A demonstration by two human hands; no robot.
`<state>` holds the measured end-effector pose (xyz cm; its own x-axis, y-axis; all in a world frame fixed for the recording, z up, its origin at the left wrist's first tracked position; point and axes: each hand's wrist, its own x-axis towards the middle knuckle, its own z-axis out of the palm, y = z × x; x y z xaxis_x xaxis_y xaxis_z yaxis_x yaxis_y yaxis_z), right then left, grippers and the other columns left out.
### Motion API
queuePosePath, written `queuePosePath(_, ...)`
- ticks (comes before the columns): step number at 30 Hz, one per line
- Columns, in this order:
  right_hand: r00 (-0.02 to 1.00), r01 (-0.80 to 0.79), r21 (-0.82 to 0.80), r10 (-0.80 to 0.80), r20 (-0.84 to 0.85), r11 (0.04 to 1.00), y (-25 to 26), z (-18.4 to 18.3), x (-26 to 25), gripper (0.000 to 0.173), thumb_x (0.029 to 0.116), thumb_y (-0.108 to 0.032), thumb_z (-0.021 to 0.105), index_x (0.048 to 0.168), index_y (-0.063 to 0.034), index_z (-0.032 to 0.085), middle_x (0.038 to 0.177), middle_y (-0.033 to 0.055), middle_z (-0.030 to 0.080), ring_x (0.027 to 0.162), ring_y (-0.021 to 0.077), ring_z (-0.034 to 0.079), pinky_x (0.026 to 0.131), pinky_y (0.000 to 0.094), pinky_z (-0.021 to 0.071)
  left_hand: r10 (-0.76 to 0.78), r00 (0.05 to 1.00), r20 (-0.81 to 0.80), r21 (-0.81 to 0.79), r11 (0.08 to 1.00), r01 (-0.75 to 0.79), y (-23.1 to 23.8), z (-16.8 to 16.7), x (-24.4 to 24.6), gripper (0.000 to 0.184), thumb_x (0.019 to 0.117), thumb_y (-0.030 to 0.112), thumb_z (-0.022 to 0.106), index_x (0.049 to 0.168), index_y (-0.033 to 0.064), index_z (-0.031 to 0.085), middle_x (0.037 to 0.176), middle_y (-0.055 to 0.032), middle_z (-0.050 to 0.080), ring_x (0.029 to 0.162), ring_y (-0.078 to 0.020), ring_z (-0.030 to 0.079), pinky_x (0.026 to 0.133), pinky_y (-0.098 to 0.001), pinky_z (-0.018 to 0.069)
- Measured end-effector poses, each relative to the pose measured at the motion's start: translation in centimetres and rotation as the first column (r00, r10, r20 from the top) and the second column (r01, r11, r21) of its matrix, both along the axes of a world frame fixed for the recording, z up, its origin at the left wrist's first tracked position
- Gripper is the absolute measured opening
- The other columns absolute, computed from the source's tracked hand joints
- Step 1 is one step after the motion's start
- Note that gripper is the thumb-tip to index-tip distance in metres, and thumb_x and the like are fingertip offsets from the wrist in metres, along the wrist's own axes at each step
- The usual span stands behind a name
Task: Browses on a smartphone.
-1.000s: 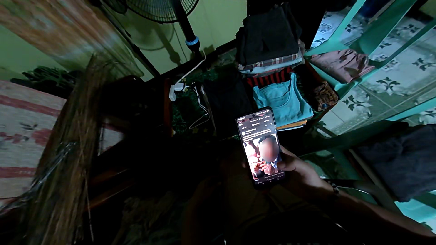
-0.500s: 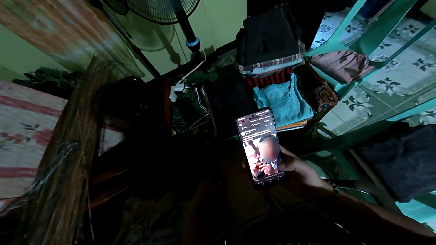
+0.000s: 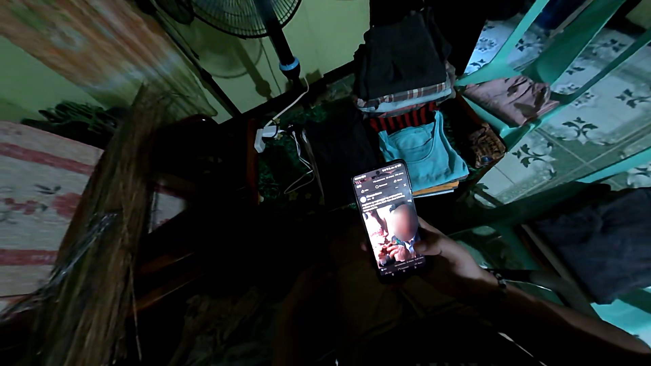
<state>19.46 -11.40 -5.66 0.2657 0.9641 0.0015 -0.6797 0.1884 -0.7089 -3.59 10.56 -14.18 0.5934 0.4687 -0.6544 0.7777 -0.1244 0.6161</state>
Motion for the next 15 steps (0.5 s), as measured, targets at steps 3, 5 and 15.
queuePosePath(3,1.0,0.006,-0.006,-0.006,0.018,1.0,0.05,-0.02,-0.03,0.069,0.0878,-0.022,0.064,0.15,-0.0106,0.035,0.13,0.012,0.061,0.115,0.0255,0.065,0.091,0.0458,0.0592,0.019,1.0,0.009,-0.015,1.0,-0.019,-0.12,0.19,0.05,0.039,0.1024,0.026,0.062,0.135,0.005,0.06,0.124,-0.0157,0.066,0.111,-0.0229,0.066,0.098,-0.044,0.0533)
queuePosePath(5,1.0,0.001,-0.015,-0.001,0.012,1.0,0.07,-0.25,0.09,0.074,0.0869,-0.023,0.066,0.153,-0.0109,0.033,0.132,0.0149,0.06,0.117,0.0282,0.063,0.093,0.0477,0.0581,0.025,0.999,0.022,-0.017,1.0,-0.025,-0.14,0.19,0.06,0.038,0.1025,0.026,0.062,0.135,0.0054,0.06,0.124,-0.0146,0.067,0.11,-0.0216,0.066,0.098,-0.043,0.0535)
queuePosePath(15,1.0,-0.02,0.008,0.02,-0.011,1.0,0.21,-0.75,0.15,0.075,0.0867,-0.023,0.066,0.153,-0.0114,0.033,0.134,0.0186,0.059,0.118,0.0325,0.063,0.094,0.0513,0.0568,0.016,1.0,0.02,-0.009,1.0,-0.015,-0.11,0.3,0.14,0.036,0.1031,0.025,0.061,0.134,0.0057,0.06,0.124,-0.0131,0.066,0.11,-0.0188,0.065,0.098,-0.0395,0.0525)
